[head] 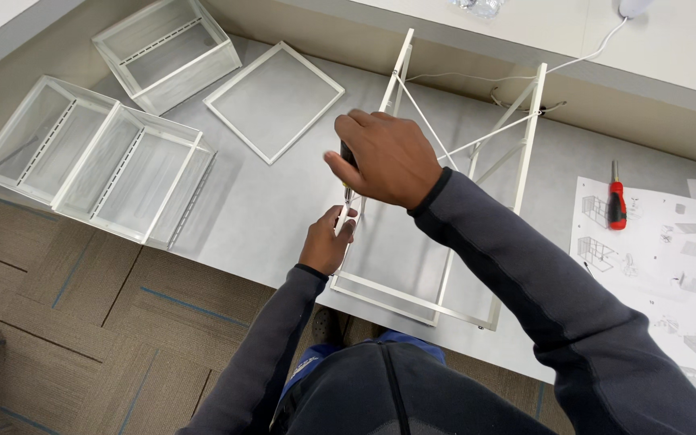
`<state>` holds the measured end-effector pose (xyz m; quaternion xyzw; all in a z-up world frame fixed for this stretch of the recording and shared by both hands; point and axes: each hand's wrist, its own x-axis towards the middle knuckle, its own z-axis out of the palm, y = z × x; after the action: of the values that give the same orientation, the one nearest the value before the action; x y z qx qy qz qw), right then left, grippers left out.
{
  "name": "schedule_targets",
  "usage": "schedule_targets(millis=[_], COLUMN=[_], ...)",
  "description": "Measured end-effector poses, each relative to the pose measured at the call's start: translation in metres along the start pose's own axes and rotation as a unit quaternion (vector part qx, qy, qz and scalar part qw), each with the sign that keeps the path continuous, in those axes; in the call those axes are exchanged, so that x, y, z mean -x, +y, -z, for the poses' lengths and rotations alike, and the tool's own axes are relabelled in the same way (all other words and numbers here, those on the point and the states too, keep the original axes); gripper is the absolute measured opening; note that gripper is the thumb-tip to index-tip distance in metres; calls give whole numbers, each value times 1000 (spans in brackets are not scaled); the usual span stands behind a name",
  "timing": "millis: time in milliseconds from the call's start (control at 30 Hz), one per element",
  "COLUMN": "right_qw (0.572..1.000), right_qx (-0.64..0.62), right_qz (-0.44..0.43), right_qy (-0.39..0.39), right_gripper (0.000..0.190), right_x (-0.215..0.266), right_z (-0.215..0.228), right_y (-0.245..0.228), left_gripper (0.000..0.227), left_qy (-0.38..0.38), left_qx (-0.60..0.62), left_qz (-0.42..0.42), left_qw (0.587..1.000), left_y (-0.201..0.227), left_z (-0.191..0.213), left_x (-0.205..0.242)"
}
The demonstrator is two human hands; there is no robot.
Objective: The person assembles a white metal shelving frame on a workbench. They use a screwdriver to tighten screws at multiple joints, following an instruction sheet laid out nearby. The person handles the frame, screws, and screwdriver throughout the process.
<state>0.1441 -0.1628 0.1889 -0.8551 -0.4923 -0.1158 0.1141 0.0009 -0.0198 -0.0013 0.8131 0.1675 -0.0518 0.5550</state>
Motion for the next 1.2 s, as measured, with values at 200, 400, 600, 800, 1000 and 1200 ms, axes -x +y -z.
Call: schedule_targets(millis=[200, 400, 600, 800, 1000, 1200], right_qw=[998, 986, 999, 987, 994, 1000], right_qx=[-26, -148, 4, -127, -107, -3], right_qz=[54, 60, 36, 56, 1, 21], right_qy=[13, -51, -41, -80, 1, 2], right_gripper=[19, 32, 32, 23, 19, 20], right_x=[0, 2, 5, 6, 5, 5], right_z=[-19, 12, 10, 3, -1, -7], right_y=[7, 2, 2, 0, -14, 2], left_gripper=[27, 26, 25, 25, 25, 26], left_qy=[-5, -5, -13, -21, -20, -29], left_qx=[10, 15, 18, 41, 38, 48], left_qz=[-8, -3, 4, 5, 11, 9], left_qw=[1000, 1000, 1000, 999, 999, 998], left_y=[-3, 6, 6, 5, 9, 9], left_z=[-3, 0, -1, -3, 0, 1], left_x=[0, 4, 3, 2, 4, 3])
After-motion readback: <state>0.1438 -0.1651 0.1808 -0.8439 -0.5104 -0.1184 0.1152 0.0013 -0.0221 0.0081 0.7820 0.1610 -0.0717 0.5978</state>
